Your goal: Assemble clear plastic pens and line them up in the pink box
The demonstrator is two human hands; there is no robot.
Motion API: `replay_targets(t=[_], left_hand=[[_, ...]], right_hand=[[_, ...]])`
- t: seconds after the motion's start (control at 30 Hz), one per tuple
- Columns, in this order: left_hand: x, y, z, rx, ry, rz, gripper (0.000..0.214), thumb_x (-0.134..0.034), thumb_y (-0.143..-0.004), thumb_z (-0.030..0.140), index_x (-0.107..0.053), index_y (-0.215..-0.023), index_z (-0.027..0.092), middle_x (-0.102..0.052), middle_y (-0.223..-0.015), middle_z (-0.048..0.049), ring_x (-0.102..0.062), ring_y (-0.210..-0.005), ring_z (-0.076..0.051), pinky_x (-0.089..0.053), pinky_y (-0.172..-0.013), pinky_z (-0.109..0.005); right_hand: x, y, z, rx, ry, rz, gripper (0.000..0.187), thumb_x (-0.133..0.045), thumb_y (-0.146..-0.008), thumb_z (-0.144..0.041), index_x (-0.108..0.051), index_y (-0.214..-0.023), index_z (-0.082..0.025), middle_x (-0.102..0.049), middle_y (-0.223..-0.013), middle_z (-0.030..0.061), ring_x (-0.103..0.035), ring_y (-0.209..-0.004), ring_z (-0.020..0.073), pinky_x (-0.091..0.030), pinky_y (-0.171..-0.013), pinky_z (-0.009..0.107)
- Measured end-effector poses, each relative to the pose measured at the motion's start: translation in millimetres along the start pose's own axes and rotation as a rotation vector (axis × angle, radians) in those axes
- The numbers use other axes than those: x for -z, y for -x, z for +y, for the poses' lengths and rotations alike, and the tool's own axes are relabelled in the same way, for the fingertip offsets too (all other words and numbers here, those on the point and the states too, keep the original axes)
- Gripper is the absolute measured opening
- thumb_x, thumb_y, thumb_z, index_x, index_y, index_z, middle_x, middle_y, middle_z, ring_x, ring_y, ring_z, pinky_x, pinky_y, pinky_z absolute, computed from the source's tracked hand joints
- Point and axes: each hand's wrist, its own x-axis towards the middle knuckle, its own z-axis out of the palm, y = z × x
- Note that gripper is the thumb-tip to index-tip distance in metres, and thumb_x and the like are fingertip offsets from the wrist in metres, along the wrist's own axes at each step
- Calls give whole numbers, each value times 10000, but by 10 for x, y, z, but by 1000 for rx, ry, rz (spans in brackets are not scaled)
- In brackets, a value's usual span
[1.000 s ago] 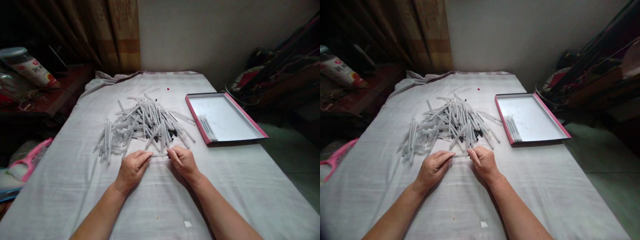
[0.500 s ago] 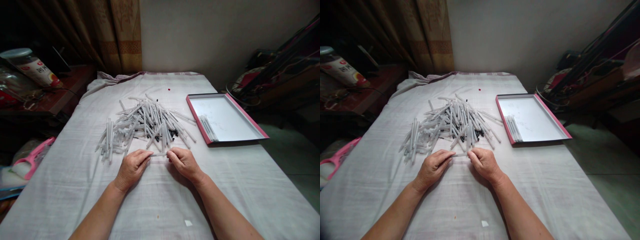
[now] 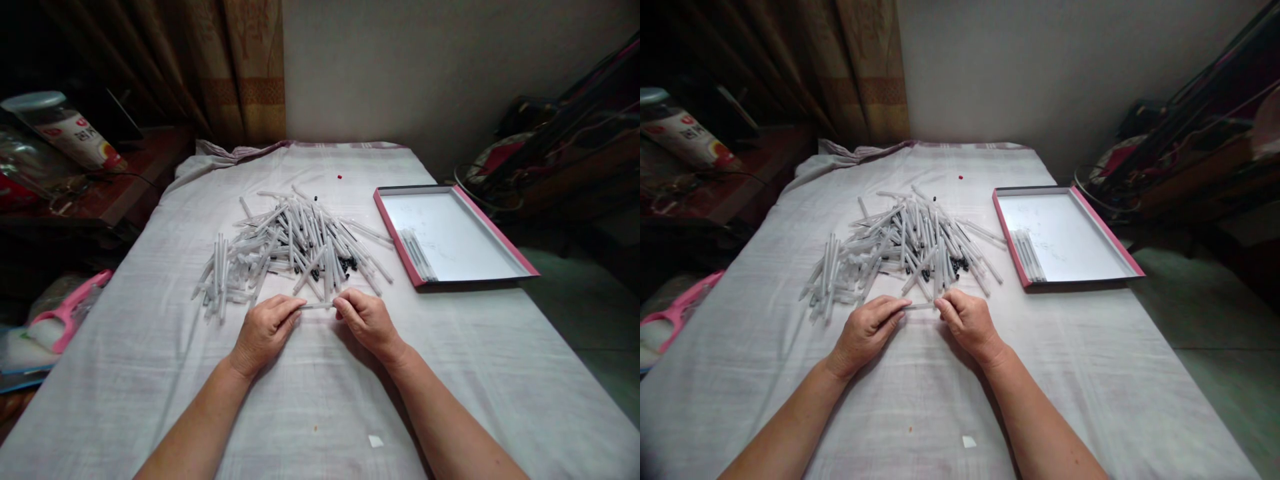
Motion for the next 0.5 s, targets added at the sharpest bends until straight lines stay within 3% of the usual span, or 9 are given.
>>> replay_targets(t=[0.07, 0.23, 0.37, 0.5], left_hand=[[0, -4, 3, 0, -1, 2, 237, -529, -949, 231, -678, -1131, 203, -710, -981, -60, -674, -906, -166, -536, -804, -267], [4, -12, 12, 8, 0, 25, 232, -533, -946, 232, -684, -1118, 199, -713, -966, -59, -678, -886, -162, -541, -789, -262], [8, -12, 18, 9, -9, 28, 233, -529, -946, 234, -688, -1113, 201, -715, -958, -63, -679, -880, -164, -544, -788, -267], [9, -10, 19, 5, -22, 12, 236, -529, -947, 235, -683, -1122, 198, -715, -976, -68, -676, -893, -170, -543, -795, -278]], right_hand=[[5, -2, 3, -7, 3, -27, 318, -452, -946, -353, -546, -674, -217, -615, -578, -7, -579, -536, 122, -430, -559, 232], [31, 4, -35, -31, -71, -41, 150, -500, -909, -288, -582, -1003, -204, -685, -755, 14, -627, -637, 139, -471, -599, 240], [18, 2, -40, -4, -63, -30, 105, -505, -905, -273, -588, -901, -209, -679, -736, 17, -627, -647, 141, -474, -601, 242], [-8, -4, -3, -22, -35, -3, 234, -492, -926, -326, -577, -738, -214, -644, -635, 4, -603, -588, 133, -458, -575, 239]])
